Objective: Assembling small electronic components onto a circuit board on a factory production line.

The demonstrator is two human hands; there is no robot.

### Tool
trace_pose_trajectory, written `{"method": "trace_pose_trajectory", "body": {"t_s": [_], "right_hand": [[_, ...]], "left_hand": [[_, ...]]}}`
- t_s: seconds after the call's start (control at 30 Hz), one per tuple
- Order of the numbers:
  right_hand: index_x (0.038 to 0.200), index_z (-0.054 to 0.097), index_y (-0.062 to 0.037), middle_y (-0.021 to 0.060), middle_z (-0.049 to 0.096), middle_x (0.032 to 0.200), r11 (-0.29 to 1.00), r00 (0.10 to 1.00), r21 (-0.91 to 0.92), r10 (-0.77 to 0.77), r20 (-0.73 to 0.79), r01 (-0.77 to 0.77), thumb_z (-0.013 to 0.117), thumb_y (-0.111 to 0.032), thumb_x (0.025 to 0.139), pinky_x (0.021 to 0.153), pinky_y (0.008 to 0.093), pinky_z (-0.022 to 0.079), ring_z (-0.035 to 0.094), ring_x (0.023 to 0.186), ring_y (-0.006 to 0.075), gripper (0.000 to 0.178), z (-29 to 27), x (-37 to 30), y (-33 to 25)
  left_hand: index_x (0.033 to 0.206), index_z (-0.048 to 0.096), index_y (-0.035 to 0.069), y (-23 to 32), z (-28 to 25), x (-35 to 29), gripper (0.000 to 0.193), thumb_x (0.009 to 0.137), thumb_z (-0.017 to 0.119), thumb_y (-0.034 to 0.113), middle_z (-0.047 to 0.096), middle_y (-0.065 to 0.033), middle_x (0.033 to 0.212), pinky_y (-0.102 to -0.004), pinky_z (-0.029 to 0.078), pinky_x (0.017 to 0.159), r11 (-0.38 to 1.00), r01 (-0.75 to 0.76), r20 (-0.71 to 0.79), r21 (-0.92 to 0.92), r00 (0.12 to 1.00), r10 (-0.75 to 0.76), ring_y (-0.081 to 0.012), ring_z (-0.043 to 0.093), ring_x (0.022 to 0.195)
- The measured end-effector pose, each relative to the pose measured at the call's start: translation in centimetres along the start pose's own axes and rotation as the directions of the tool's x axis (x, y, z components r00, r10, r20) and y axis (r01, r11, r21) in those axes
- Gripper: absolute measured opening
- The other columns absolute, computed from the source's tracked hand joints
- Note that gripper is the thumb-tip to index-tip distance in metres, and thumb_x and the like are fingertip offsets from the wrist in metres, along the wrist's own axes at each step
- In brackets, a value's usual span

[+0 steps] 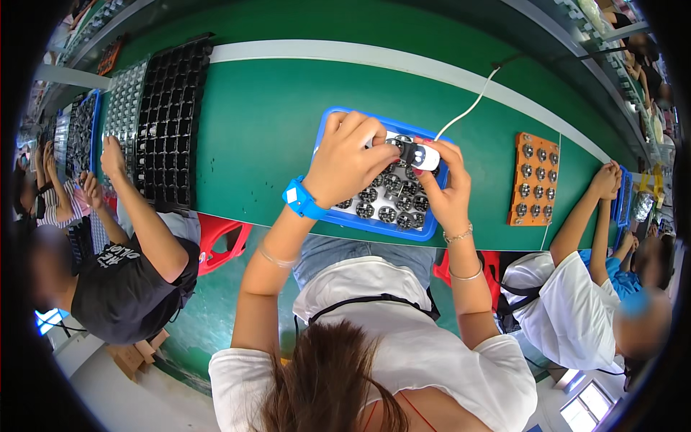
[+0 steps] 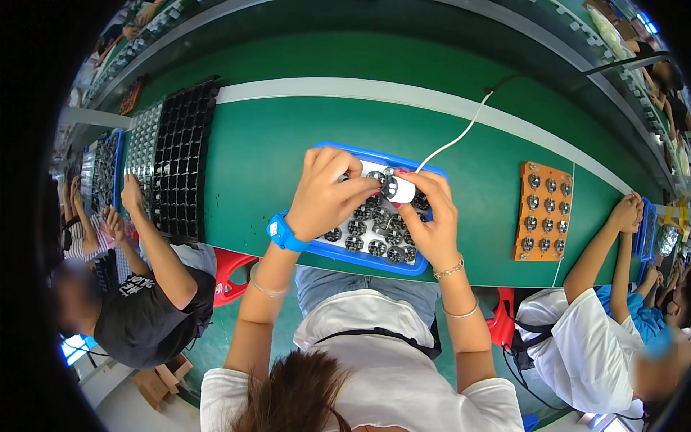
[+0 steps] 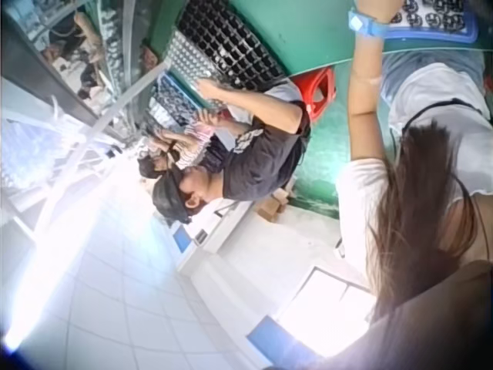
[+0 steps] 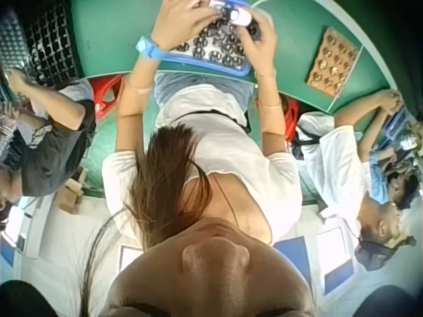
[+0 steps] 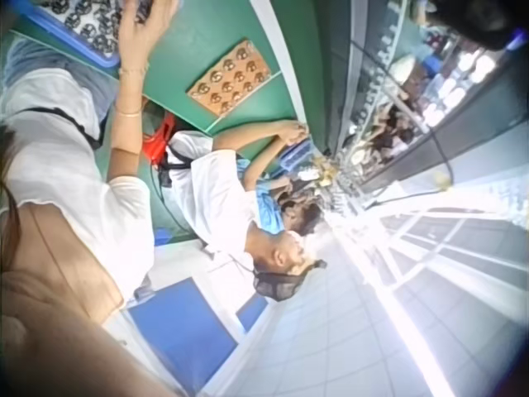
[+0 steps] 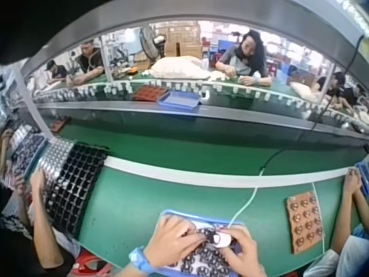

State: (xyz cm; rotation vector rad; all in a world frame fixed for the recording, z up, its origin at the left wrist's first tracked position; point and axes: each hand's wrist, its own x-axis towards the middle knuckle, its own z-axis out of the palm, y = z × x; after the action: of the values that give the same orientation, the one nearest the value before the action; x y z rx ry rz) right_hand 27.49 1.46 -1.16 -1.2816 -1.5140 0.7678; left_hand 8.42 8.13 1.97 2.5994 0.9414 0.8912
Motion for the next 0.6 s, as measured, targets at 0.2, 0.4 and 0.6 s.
{"method": "trace_pose_trajectory", "body": {"t_s": [0.2, 0.4, 0.6], "right_hand": [[0.116, 0.052, -0.0006, 0.0126, 0.061, 0.113, 0.998, 0.997, 0.058, -0.004, -0.073, 0.009, 0.063, 0.002, 0.080, 0.095, 0.0324, 0.041, 0.055, 0.107, 0.0216, 0.037, 0.3, -0.7, 0.5], [0.121, 0.046, -0.0004, 0.0157, 0.060, 0.116, 0.936, 0.962, 0.348, 0.148, -0.229, -0.061, 0.062, -0.010, 0.088, 0.096, 0.0333, 0.041, 0.056, 0.111, 0.0217, 0.037, 0.0, -0.8, 0.6], [0.118, 0.049, -0.0006, 0.0146, 0.060, 0.115, 0.976, 0.994, 0.202, 0.091, -0.064, -0.077, 0.063, -0.006, 0.086, 0.095, 0.0314, 0.041, 0.056, 0.107, 0.0193, 0.035, 0.3, 0.0, 0.8]], "left_hand": [[0.076, 0.066, 0.015, -0.7, 0.2, 0.2, 0.011, 0.068, 0.073, 0.018, 0.049, 0.0010, 0.080, -0.0361, 0.034, 0.078, 0.998, 0.016, 0.058, 0.068, 0.998, -0.020, -0.0191, 0.048, 0.085], [0.078, 0.066, 0.014, -2.2, 0.1, -0.2, 0.013, 0.068, 0.073, 0.021, 0.050, -0.0006, 0.084, -0.0369, 0.034, 0.081, 0.996, 0.055, 0.177, 0.074, 0.982, -0.067, -0.0203, 0.048, 0.090], [0.080, 0.066, 0.015, -3.5, -2.4, -0.8, 0.016, 0.068, 0.075, 0.022, 0.050, -0.0008, 0.086, -0.0374, 0.033, 0.082, 0.980, 0.179, 0.165, 0.088, 0.967, -0.192, -0.0209, 0.048, 0.092]]}}
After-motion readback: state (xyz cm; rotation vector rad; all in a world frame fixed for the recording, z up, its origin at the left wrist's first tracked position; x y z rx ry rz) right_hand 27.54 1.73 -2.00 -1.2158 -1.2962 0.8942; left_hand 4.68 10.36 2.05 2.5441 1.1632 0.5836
